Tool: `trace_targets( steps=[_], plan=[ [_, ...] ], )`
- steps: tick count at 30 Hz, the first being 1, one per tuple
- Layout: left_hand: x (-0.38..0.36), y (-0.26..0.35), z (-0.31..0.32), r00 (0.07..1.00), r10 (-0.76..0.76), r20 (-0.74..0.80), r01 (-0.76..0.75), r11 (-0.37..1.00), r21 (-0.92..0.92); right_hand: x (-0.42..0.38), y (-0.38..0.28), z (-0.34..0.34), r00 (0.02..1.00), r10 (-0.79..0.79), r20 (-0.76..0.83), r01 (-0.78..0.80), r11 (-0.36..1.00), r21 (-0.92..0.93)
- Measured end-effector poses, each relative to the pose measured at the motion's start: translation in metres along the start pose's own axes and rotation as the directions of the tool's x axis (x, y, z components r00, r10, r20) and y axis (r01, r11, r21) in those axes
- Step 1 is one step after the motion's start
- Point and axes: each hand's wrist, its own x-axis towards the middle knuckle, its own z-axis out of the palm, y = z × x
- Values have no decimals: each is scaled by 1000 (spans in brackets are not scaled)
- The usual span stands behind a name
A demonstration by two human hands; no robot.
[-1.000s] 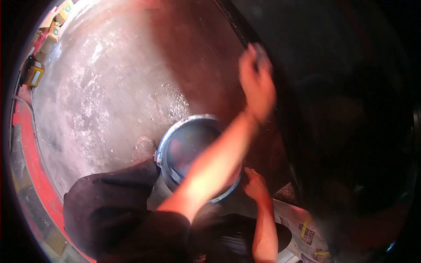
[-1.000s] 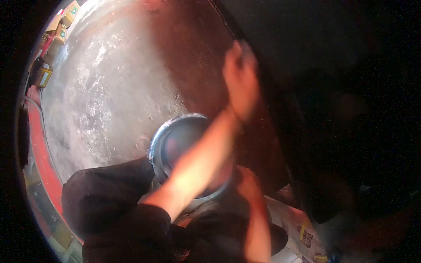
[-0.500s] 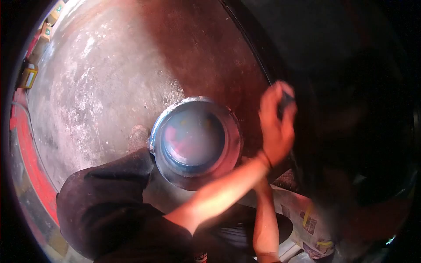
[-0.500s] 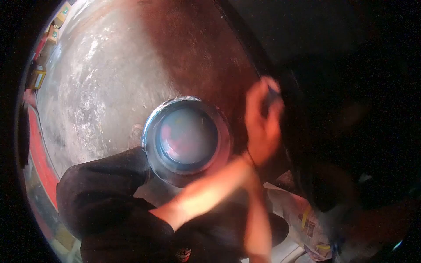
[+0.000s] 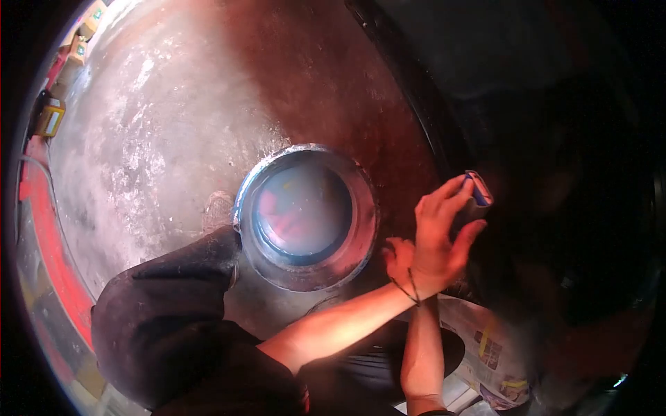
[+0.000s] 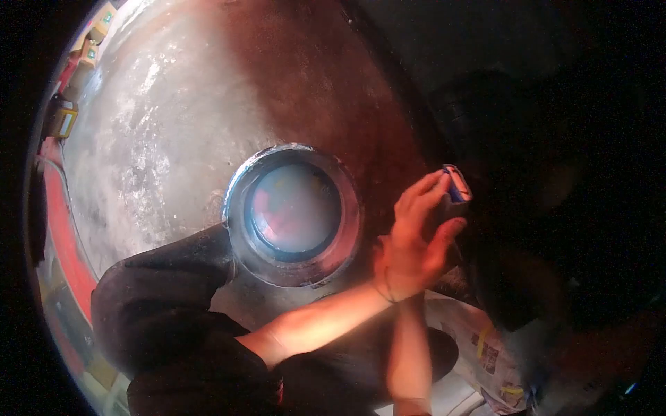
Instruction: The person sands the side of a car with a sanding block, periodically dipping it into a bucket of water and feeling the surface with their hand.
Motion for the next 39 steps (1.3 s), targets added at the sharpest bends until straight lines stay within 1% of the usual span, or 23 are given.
trace_targets(
  steps=[1, 2, 4, 6, 7, 8, 10, 11, 12, 14, 15, 18, 21, 24, 27, 29, 31, 32, 33, 35, 37, 38, 39],
  plan=[
    [6, 9, -10, 1000, -17, 17, 19, 997, -68, 1, -15, -10, 994, 8, -113, 32, 938, 346],
    [24, 7, -25, 996, 84, 33, -85, 996, 7, 1, -28, -25, 994, 14, -108, -4, 995, 95],
    [76, 17, -49, 992, 128, 13, -128, 991, -25, -2, -90, -70, 995, 25, -99, -65, 902, -426],
    [134, 17, -60, 970, 220, -100, -229, 970, -78, -4, -127, -79, 960, -132, -245, 81, 975, -207],
    [170, 25, -73, 880, 466, -87, -432, 865, 254, -2, -137, -71, 951, -229, -208, 208, 971, -119],
    [203, 37, -81, 838, 541, -73, -482, 795, 368, 0, -147, -62, 929, -326, -173, 326, 945, -30],
    [269, 63, -98, 784, 608, 124, -527, 548, 649, -9, -173, -51, 887, -461, -8, 460, 885, 76],
    [300, 83, -114, 739, 594, 318, -611, 392, 688, -12, -177, -41, 841, -535, 78, 537, 843, -14],
    [337, 100, -134, 809, 293, 510, -586, 334, 738, -13, -176, -28, 791, -591, 162, 608, 788, -93],
    [414, 91, -180, 656, 90, 749, -748, -54, 661, -13, -165, -3, 754, -581, 307, 628, 775, -75],
    [420, 120, -193, 781, -256, 570, -619, -192, 762, -9, -159, 7, 734, -573, 364, 637, 767, -78],
    [402, 137, -240, 890, -224, 396, -413, -30, 910, -18, -151, 21, 801, -463, 379, 586, 738, -336],
    [370, 114, -299, 931, -311, 193, -142, 178, 974, -21, -133, 46, 803, -544, 245, 593, 682, -429],
    [361, 54, -357, 947, -286, 150, -143, 43, 989, -17, -133, 57, 836, -498, 231, 544, 694, -471],
    [359, 40, -380, 592, -806, -23, 3, -26, 1000, 4, -148, 54, 890, -326, 319, 449, 746, -491],
    [375, 41, -380, 572, -819, 41, 32, 72, 997, 65, -132, 68, 857, -161, 489, 403, 801, -443],
    [401, 37, -377, 580, -805, 122, -10, 142, 990, 118, -122, 95, 875, -12, 485, 234, 886, -400],
    [400, 36, -372, 712, -687, 145, -10, 197, 980, 134, -113, 115, 934, 51, 354, 101, 912, -398],
    [413, 18, -376, 668, -718, 195, -5, 258, 966, 150, -105, 136, 970, 113, 215, -28, 932, -362],
    [415, 11, -370, 610, -741, 282, -23, 339, 941, 138, -133, 130, 935, 212, 283, -87, 914, -397],
    [407, 12, -365, 593, -753, 285, -52, 317, 947, 113, -173, 87, 814, 204, 544, -57, 960, -274],
    [404, 6, -365, 594, -751, 289, -46, 327, 944, 166, -65, 94, 822, 87, 562, -50, 996, -80],
    [398, 7, -363, 602, -747, 281, -42, 322, 946, 112, -144, 9, 897, -77, 435, -57, 956, 287]
  ],
)
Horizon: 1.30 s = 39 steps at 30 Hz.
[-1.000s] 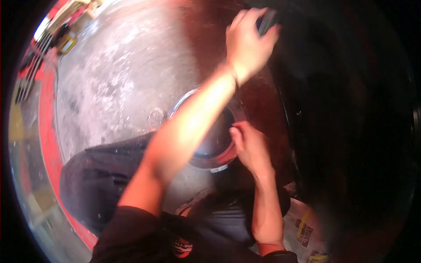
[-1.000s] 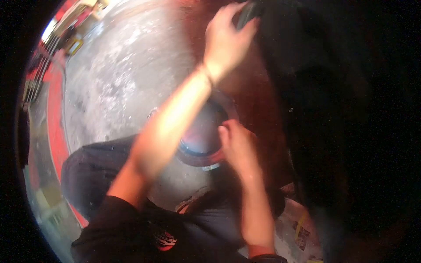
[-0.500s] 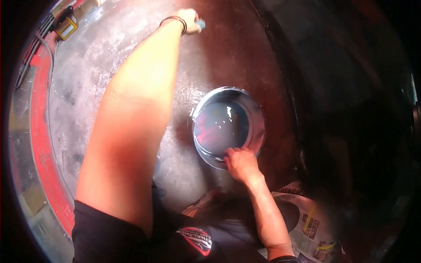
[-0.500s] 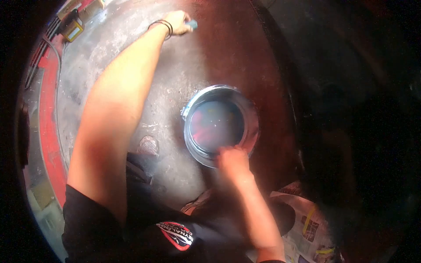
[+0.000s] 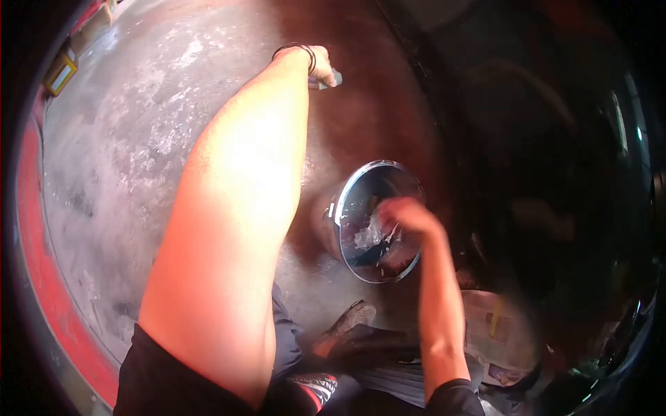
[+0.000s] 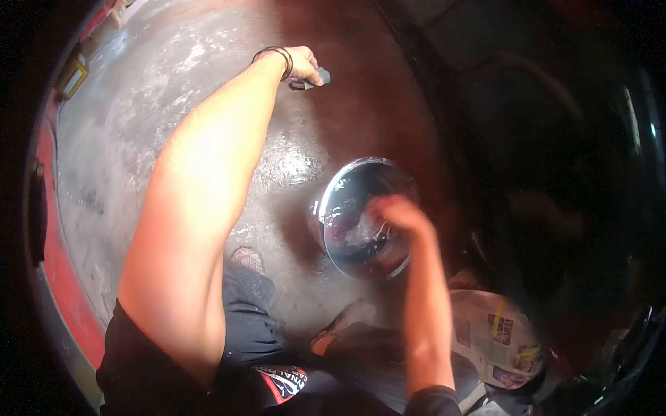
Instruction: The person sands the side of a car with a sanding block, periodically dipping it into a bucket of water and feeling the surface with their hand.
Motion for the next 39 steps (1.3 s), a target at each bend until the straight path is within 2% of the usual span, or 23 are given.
trace_targets(
  steps=[1, 2, 3, 5, 8, 10, 11, 12, 13, 14, 15, 16, 17, 19, 20, 21, 23, 25, 27, 30, 34, 39],
  plan=[
    [-3, 2, 2, 1000, -10, -13, 10, 1000, 0, -53, -45, -11, 913, -279, -298, 327, 937, 124],
    [6, 0, 2, 997, -49, 67, 48, 999, 10, -93, -81, -21, 827, -237, -510, 540, 589, 601],
    [12, -3, 8, 997, -48, 64, 47, 999, 9, -137, -118, -27, 689, -336, -642, 712, 479, 514],
    [20, -6, 15, 998, -44, 51, 44, 999, 7, -187, -113, -59, 431, -216, -876, 772, 590, 235],
    [20, 3, 21, 995, -12, 96, 8, 999, 44, -213, -80, -50, 377, -142, -915, 475, 878, 59],
    [17, 11, 23, 994, -5, 108, -4, 997, 79, -210, -61, -12, 561, -179, -808, 163, 981, -104],
    [11, 18, 20, 994, -11, 108, 2, 997, 84, -203, -35, 3, 618, -283, -733, 118, 956, -270],
    [5, 22, 17, 994, -17, 109, 7, 996, 90, -201, -37, 33, 689, -193, -699, 11, 967, -256],
    [1, 22, 18, 993, -13, 113, 3, 996, 89, -196, -29, 53, 746, -256, -615, -58, 895, -442],
    [-1, 24, 16, 993, -8, 114, -2, 996, 90, -187, -27, 73, 723, -490, -487, 27, 725, -688],
    [-5, 24, 15, 994, -3, 114, -7, 996, 91, -180, -31, 90, 767, -511, -387, 66, 664, -745],
    [-8, 23, 14, 995, -11, 102, 0, 995, 101, -172, -33, 102, 822, -485, -298, 92, 630, -772],
    [-8, 18, 14, 994, -15, 113, 5, 996, 89, -167, -39, 115, 876, -405, -263, 85, 666, -741],
    [-11, 7, 11, 992, -24, 127, 16, 998, 65, -153, -41, 121, 920, -377, -107, 112, 514, -851],
    [-10, 3, 9, 995, -49, 87, 34, 987, 157, -145, -50, 112, 859, -496, -124, 74, 361, -930],
    [-14, 0, 8, 993, -71, 92, 57, 988, 147, -137, -59, 97, 788, -605, -112, 17, 204, -979],
    [-18, -5, 7, 987, -117, 110, 103, 986, 131, -127, -68, 39, 766, -605, -216, -278, -9, -961],
    [-17, -7, 8, 989, -108, 100, 98, 990, 100, -122, -81, -28, 796, -532, -290, -465, -230, -855],
    [-12, -4, 10, 992, -88, 88, 82, 994, 73, -119, -99, -75, 840, -408, -357, -528, -466, -710],
    [0, 3, 12, 993, -70, 91, 66, 997, 44, -107, -129, -117, 882, -396, -256, -469, -682, -561],
    [12, 10, 19, 994, 7, 114, -10, 1000, 23, -66, -183, -123, 869, -434, -236, -490, -696, -525],
    [14, 5, 23, 993, -35, 115, 35, 999, 8, 13, -240, -142, 842, -487, -231, -537, -721, -438]
  ],
)
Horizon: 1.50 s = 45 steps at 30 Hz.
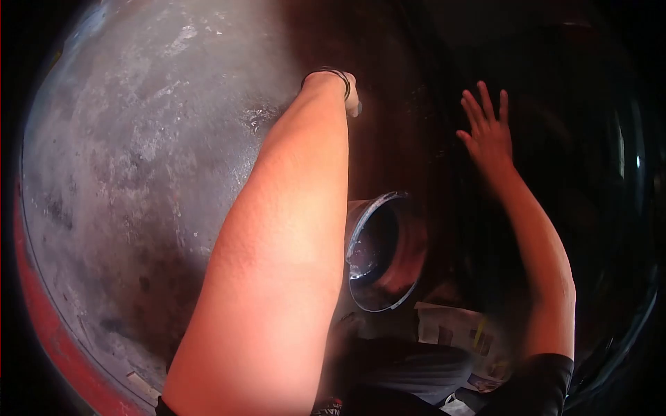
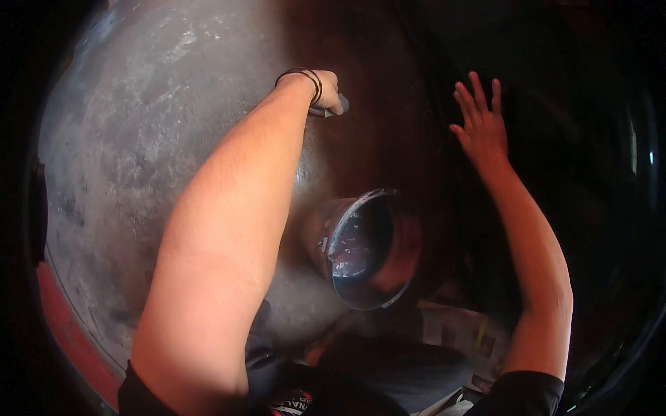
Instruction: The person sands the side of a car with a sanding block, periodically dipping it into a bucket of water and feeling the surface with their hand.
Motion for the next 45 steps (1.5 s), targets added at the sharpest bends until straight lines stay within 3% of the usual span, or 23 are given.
trace_targets(
  steps=[7, 11, 19, 20, 22, 24, 26, 29, 32, 35, 38, 39, 42, 44, 45],
  plan=[
    [-8, -22, -3, 997, -62, 49, 60, 998, 37, 87, 5, -14, 997, 79, 9, -79, 997, -9],
    [5, -33, 0, 994, -76, 78, 76, 997, 6, 85, -4, -14, 994, 103, 41, -102, 994, -27],
    [10, -10, 10, 999, 32, 6, -32, 999, 36, 92, -13, -12, 994, -34, 107, 42, 996, -72],
    [-1, -6, 8, 997, 5, 71, -2, 999, -34, 103, -17, -14, 991, -53, 125, 61, 996, -64],
    [-7, -5, 20, 999, -6, -42, 7, 1000, 24, 112, -25, -8, 989, -63, 137, 70, 996, -51],
    [-12, -11, 16, 1000, -12, 24, 11, 1000, 14, 106, -32, -4, 982, -104, 159, 116, 991, -66],
    [-1, -20, 18, 997, -4, 82, 2, 1000, 27, 82, -33, 1, 963, -175, 206, 199, 975, -103],
    [14, -24, 9, 999, 10, 36, -9, 1000, -28, 27, -39, 23, 960, -222, 168, 242, 964, -109],
    [44, -25, 3, 977, 210, -35, -208, 976, 56, -50, -43, 29, 947, -275, 167, 290, 954, -72],
    [46, -1, 7, 972, 234, -3, -232, 964, -127, -120, -51, 26, 926, -307, 219, 318, 948, -13],
    [28, 37, 8, 965, 260, 34, -262, 963, 61, -197, -68, 32, 886, -369, 282, 367, 928, 63],
    [37, 43, 15, 970, 236, 59, -238, 971, 28, -221, -72, 36, 886, -370, 279, 370, 927, 55],
    [59, 58, 37, 930, 369, -6, -369, 930, 10, -287, -83, 42, 880, -366, 302, 368, 928, 53],
    [72, 67, 49, 932, 359, 52, -360, 933, 20, -317, -95, 34, 869, -356, 344, 352, 933, 76],
    [86, 70, 68, 920, 390, -34, -387, 920, 69, -331, -117, 31, 835, -336, 436, 225, 931, 288]
  ],
)
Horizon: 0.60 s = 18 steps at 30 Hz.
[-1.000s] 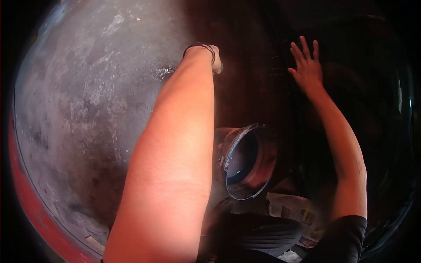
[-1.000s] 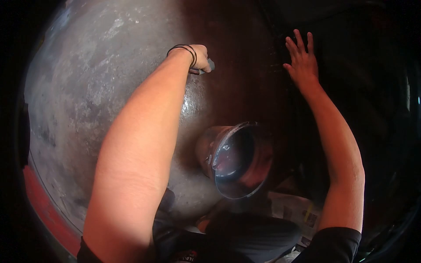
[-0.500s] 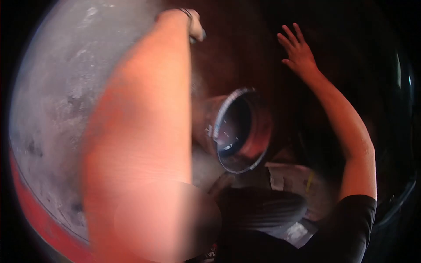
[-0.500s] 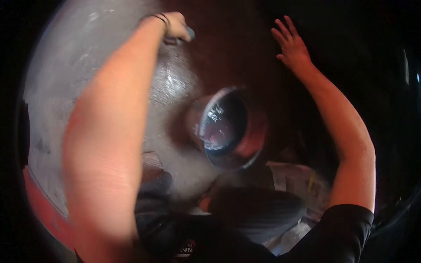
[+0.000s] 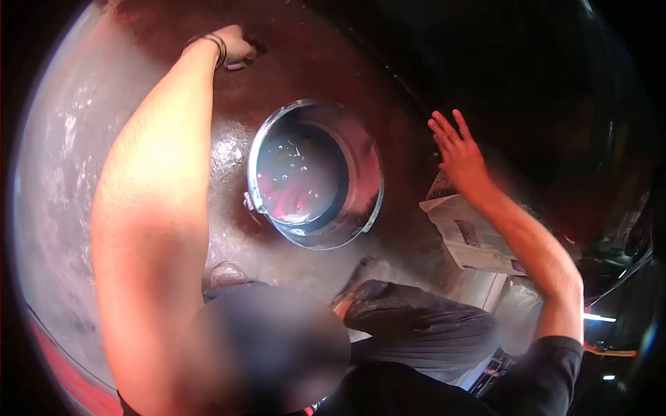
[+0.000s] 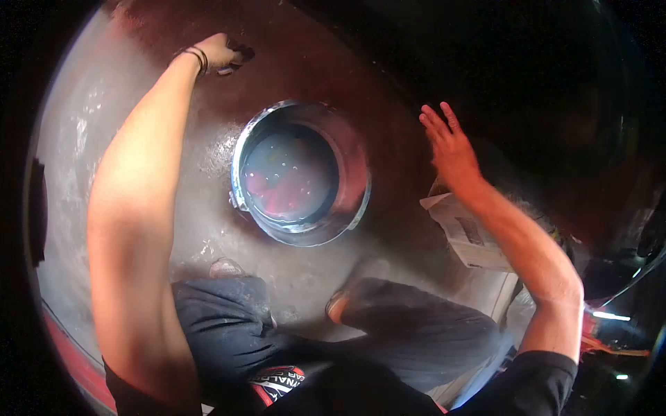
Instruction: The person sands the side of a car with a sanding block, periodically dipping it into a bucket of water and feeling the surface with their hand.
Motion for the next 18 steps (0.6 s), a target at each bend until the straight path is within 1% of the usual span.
trace_targets(
  steps=[1, 2, 3, 4, 5, 6, 7, 8, 9, 11, 12, 14, 15, 16, 17, 18],
  plan=[
    [4, 4, 6, 998, -64, -27, 65, 996, 60, 0, -14, -14, 995, 81, -62, -54, 934, 353],
    [8, 1, 14, 996, -75, -50, 77, 997, 30, -2, -28, -31, 980, 178, -93, -73, 748, 660],
    [11, -1, 19, 993, -90, -82, 90, 996, -3, -7, -43, -42, 914, 263, -309, 70, 649, 757],
    [22, 1, 17, 979, -195, -56, 202, 965, 170, -5, -53, -57, 867, 281, -411, 227, 512, 829],
    [24, 2, 20, 983, -177, -47, 181, 976, 119, -11, -53, -77, 858, 202, -471, 394, 328, 858],
    [24, 0, 25, 987, -157, -41, 159, 985, 62, -15, -64, -89, 824, 146, -547, 507, 241, 827],
    [21, 2, 26, 989, -141, -43, 142, 990, 4, -17, -76, -93, 765, 138, -629, 599, 207, 774],
    [23, 16, 20, 981, -193, -27, 195, 973, 126, -14, -93, -92, 734, 93, -673, 653, 175, 737],
    [16, 34, 16, 982, -174, -77, 184, 972, 149, -9, -115, -84, 666, 135, -733, 709, 190, 679],
    [-3, 75, 18, 979, -129, -160, 161, 965, 209, -2, -143, -71, 676, 105, -730, 692, 251, 677],
    [-10, 92, 18, 977, -98, -189, 144, 958, 248, -7, -149, -74, 670, 164, -724, 682, 248, 688],
    [-17, 108, 14, 973, -42, -228, 111, 948, 299, -17, -154, -85, 647, 264, -715, 670, 251, 699],
    [-13, 109, 16, 973, -10, -231, 86, 944, 318, -25, -160, -85, 655, 277, -703, 658, 247, 711],
    [-14, 112, 23, 932, 60, -358, 61, 946, 318, -32, -165, -81, 658, 291, -694, 649, 249, 719],
    [-19, 110, 22, 927, 73, -368, 59, 940, 336, -38, -171, -75, 665, 307, -680, 635, 246, 732],
    [-35, 123, 20, 927, 95, -363, 44, 933, 357, -44, -175, -67, 681, 296, -669, 628, 234, 742]
  ],
)
